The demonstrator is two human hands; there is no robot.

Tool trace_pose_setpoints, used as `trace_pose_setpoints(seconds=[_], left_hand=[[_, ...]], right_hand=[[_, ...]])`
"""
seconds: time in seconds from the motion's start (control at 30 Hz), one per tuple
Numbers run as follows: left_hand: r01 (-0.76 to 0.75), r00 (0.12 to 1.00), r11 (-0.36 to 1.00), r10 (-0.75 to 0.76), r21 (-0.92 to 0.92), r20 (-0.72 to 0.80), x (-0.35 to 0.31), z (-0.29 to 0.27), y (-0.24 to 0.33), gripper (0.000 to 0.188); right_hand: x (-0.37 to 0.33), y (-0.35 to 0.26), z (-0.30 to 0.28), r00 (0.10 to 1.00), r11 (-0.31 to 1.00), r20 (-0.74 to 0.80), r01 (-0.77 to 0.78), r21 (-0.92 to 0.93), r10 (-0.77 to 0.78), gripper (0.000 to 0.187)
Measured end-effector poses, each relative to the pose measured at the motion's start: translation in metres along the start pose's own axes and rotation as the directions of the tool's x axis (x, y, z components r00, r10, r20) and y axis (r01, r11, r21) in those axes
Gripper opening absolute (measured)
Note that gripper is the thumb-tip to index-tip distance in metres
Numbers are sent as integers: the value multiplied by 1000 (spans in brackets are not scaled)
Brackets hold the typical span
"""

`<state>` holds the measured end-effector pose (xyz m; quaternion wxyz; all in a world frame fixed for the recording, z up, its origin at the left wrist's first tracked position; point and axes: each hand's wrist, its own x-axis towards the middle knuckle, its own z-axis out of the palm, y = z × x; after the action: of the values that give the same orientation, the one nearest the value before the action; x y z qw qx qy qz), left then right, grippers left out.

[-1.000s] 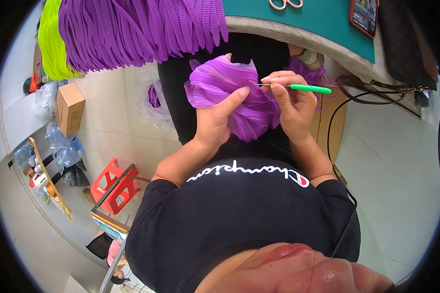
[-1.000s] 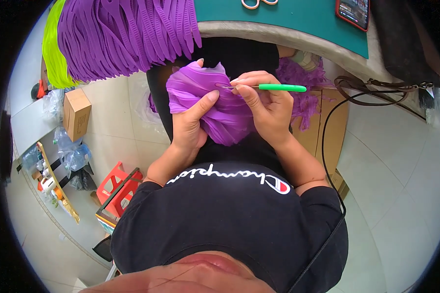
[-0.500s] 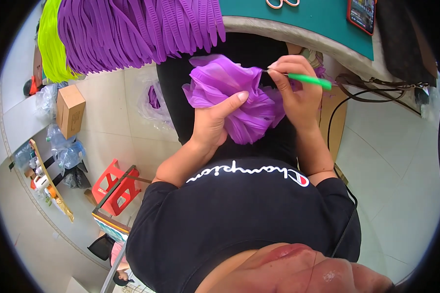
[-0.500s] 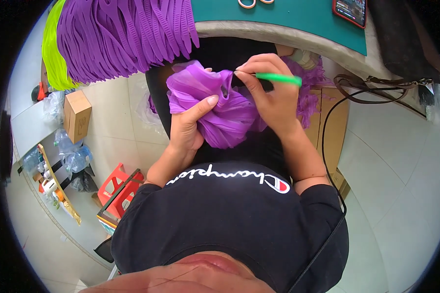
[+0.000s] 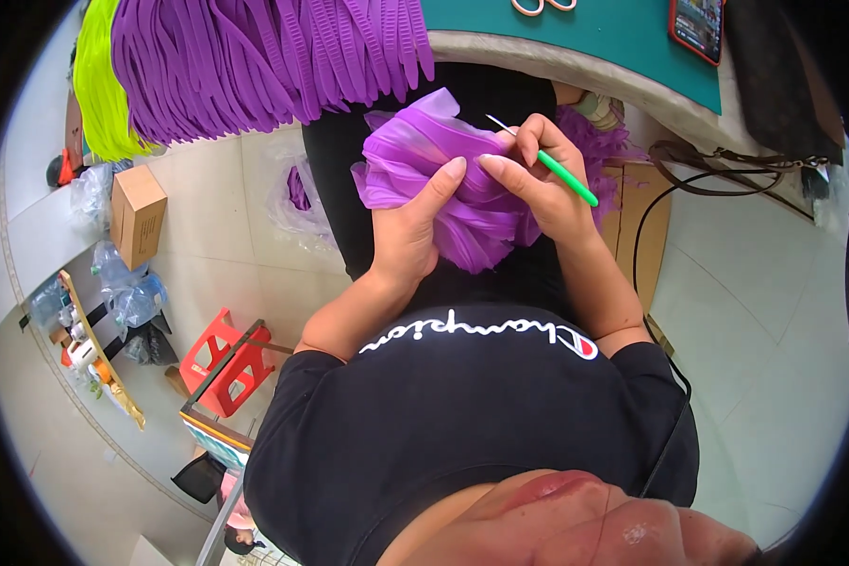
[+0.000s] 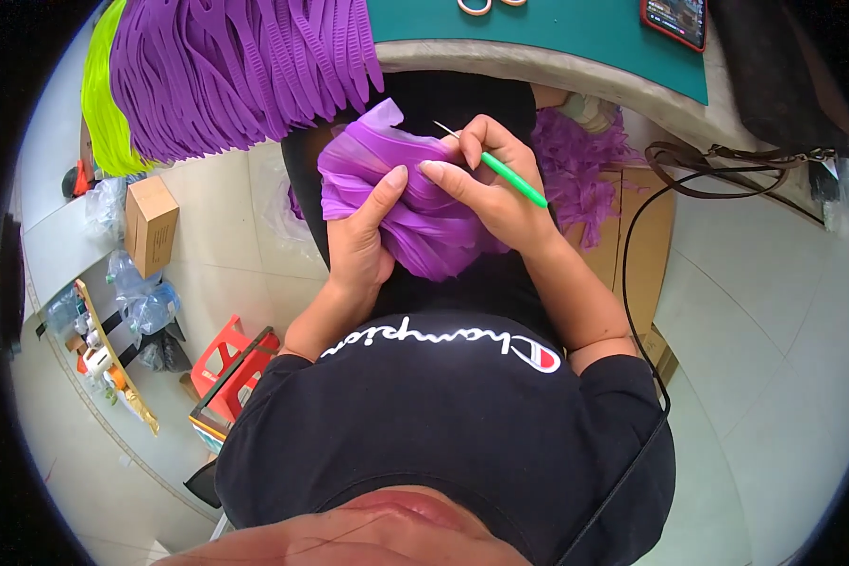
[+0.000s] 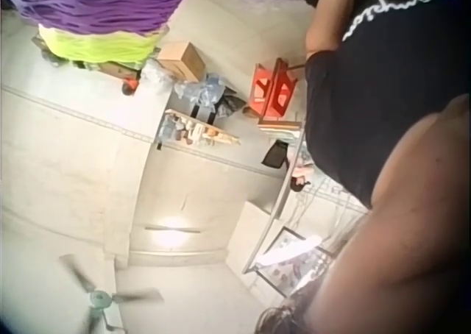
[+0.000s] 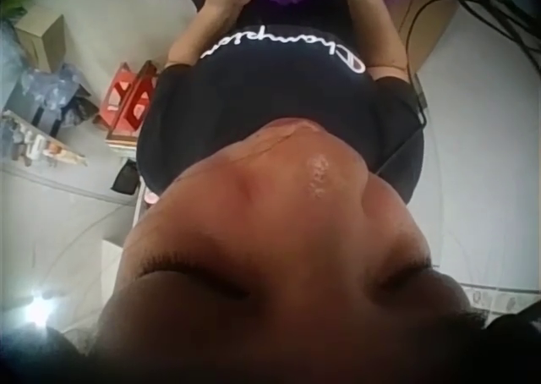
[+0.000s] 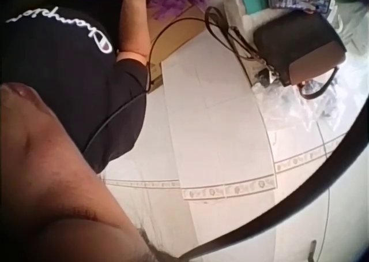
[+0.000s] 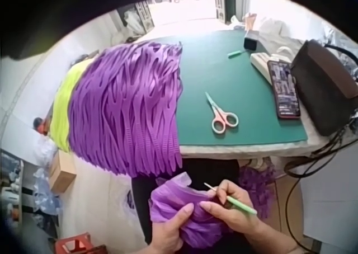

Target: Using a crochet hook tool to weave purple fabric strips into a mesh-like base material on a factory workbench.

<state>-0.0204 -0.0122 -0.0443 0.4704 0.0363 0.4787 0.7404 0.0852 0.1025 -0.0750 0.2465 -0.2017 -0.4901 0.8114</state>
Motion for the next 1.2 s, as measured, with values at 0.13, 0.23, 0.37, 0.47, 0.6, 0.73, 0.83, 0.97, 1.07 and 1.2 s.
trace_pose_setpoints(seconds=[0.13, 0.23, 0.37, 0.47, 0.6, 0.73, 0.83, 0.97, 1.07, 1.2], left_hand=[[-20, 1000, 1000, 20, 13, -22, 1, -7, -6, 33], [-61, 998, 993, 61, 105, 11, -1, -8, -7, 34], [-47, 999, 998, 48, 28, -12, 2, 2, 3, 35], [-4, 1000, 1000, 4, 16, -16, 4, -6, -1, 35], [54, 997, 998, -54, 11, -50, 1, -5, -3, 34], [79, 996, 996, -77, 29, -36, -3, -1, -1, 35], [85, 996, 996, -85, 16, -18, -4, -2, -1, 34], [60, 998, 996, -59, 64, -7, -6, -3, -5, 34], [37, 999, 998, -37, 59, -2, -6, 0, -1, 33], [-70, 989, 996, 62, -56, -131, 3, -18, 6, 30]], right_hand=[[0, -3, 0, 991, 832, 8, 117, -542, -134, 29], [2, -17, -7, 998, 733, 46, 8, -680, 32, 30], [4, -25, -11, 990, 852, 74, 139, -505, -118, 27], [-5, -17, -14, 934, 843, -68, 283, -457, -350, 24], [-14, -5, -7, 954, 831, -44, 234, -504, -295, 25], [-16, 0, 3, 962, 875, -84, 198, -442, -260, 25], [-15, -2, 7, 963, 900, -88, 204, -385, -255, 26], [-15, 0, 3, 977, 935, -157, 81, -344, -143, 28], [-11, 7, -6, 928, 975, -304, 186, -124, -215, 29], [-14, -17, -62, 572, 836, -611, 328, -441, -547, 28]])
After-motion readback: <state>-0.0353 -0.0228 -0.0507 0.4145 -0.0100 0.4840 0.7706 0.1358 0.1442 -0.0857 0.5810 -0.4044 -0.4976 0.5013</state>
